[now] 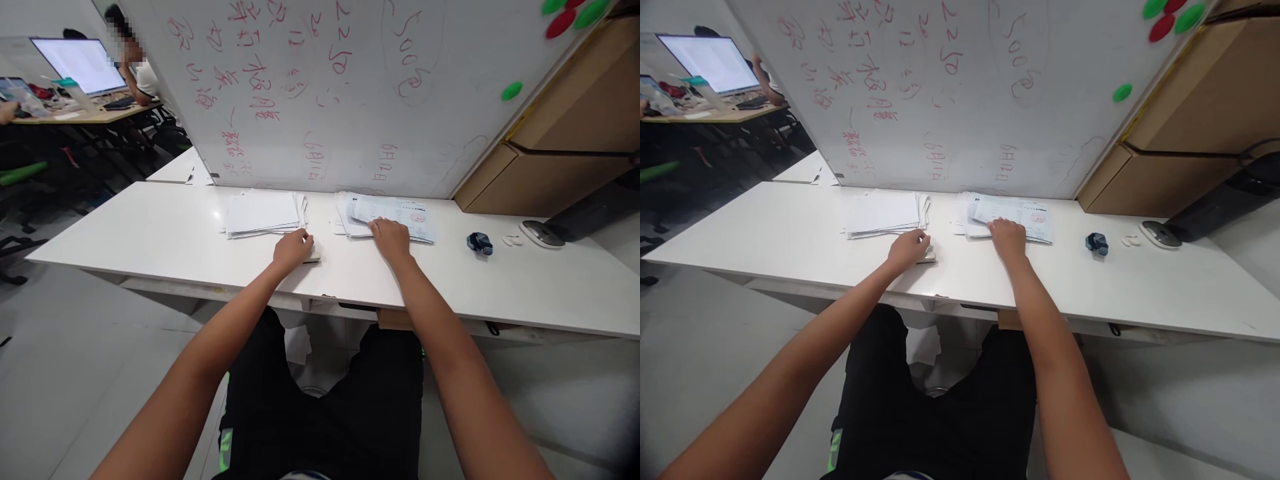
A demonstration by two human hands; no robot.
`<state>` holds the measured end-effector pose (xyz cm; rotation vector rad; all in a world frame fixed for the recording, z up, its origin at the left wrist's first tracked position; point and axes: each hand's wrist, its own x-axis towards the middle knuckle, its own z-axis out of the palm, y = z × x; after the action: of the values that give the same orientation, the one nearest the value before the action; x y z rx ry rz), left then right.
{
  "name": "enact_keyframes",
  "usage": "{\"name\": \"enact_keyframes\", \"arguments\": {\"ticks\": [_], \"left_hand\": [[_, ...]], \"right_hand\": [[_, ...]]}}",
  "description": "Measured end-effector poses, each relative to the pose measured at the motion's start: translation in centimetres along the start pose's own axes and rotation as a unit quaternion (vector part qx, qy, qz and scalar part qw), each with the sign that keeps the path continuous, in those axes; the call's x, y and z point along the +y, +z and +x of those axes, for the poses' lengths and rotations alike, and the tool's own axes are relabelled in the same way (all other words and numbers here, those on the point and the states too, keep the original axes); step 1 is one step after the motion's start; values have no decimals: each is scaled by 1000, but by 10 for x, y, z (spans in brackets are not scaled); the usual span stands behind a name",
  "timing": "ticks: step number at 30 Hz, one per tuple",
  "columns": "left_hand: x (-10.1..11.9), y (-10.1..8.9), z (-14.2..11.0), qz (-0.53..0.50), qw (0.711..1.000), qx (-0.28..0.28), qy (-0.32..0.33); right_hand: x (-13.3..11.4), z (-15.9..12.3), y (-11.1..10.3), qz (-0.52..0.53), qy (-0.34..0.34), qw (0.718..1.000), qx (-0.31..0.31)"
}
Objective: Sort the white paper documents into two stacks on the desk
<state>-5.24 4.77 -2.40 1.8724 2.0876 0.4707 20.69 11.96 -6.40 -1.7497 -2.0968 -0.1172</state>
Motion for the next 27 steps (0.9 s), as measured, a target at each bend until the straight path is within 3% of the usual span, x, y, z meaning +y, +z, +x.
{"name": "enact_keyframes", "arguments": {"ticks": [4, 10, 16, 20, 22, 25, 27], "left_hand": [[0, -2, -1, -13, 1000, -6, 4], [2, -11, 8, 8, 998, -65, 21], [35, -17, 33, 92, 988, -38, 122], [64, -7, 53, 61, 978, -72, 184], [74, 1, 64, 71, 975, -60, 202], [82, 12, 79, 105, 964, -29, 243], [84, 19, 88, 120, 953, -41, 274]], "right_hand": [[-3, 0, -4, -15, 7, 1000, -3], [5, 1, 3, 21, 4, 999, 33], [9, 2, 7, 40, 7, 998, 42], [7, 2, 4, 23, 5, 999, 33], [6, 2, 3, 12, 4, 999, 31], [6, 3, 2, -7, 6, 999, 34], [7, 5, 3, -16, 8, 999, 33]]}}
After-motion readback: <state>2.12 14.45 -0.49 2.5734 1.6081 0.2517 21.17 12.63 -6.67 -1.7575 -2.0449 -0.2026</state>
